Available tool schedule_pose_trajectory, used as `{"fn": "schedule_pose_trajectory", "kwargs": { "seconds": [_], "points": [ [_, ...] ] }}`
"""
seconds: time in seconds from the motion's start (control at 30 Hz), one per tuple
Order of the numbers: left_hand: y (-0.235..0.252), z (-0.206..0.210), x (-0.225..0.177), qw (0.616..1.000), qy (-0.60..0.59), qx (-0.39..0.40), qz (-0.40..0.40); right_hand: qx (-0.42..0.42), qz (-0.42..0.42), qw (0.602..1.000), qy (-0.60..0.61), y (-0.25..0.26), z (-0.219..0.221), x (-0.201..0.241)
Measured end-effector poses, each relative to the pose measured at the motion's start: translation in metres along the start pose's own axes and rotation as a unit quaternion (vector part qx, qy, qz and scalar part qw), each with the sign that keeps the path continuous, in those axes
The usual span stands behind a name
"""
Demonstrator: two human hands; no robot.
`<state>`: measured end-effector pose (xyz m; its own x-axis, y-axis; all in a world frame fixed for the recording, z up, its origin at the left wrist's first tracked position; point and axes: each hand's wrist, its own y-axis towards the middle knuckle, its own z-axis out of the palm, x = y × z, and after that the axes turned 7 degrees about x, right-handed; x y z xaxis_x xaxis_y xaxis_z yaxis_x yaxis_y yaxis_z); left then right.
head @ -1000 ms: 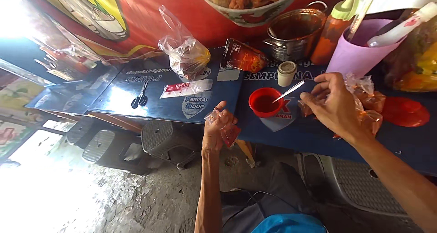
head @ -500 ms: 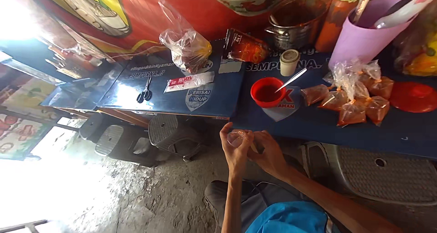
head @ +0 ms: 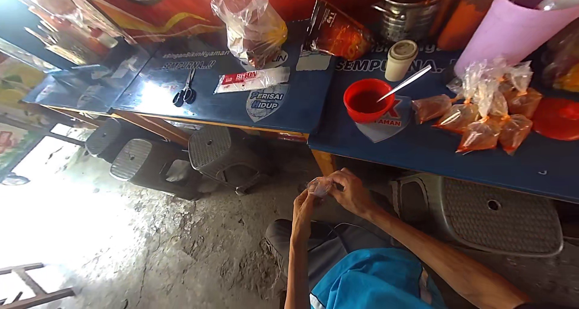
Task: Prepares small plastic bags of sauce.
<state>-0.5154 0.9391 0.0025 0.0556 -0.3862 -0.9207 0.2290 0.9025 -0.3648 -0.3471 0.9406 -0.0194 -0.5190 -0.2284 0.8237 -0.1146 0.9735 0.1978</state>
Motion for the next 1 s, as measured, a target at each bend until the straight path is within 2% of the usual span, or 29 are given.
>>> {"fn": "schedule_pose_trajectory", "kwargs": {
  "seconds": [0.2,0.33,0.53,0.67,0.9,1.0],
  "points": [
    [0.016,-0.008,0.024,0.991,-0.095,0.015,-0.094,0.023,0.004,0.998,-0.057,-0.002,0.009,-0.015],
    [0.024,-0.006,0.035,0.985,-0.139,0.014,-0.101,0.043,0.016,0.996,-0.08,-0.003,0.016,-0.023],
    [0.031,-0.012,0.046,0.985,-0.17,-0.014,-0.039,0.087,0.088,0.989,-0.087,-0.008,0.023,-0.04],
    [0.034,-0.014,0.046,0.988,-0.153,-0.038,-0.003,0.094,0.103,0.986,-0.092,-0.013,0.03,-0.053],
    [0.036,-0.019,0.035,0.995,-0.077,-0.058,0.019,0.087,0.119,0.983,-0.111,-0.019,0.035,-0.067],
    [0.035,-0.017,0.033,0.998,-0.019,-0.046,0.034,0.115,0.135,0.978,-0.111,-0.017,0.033,-0.066]
  ]
}}
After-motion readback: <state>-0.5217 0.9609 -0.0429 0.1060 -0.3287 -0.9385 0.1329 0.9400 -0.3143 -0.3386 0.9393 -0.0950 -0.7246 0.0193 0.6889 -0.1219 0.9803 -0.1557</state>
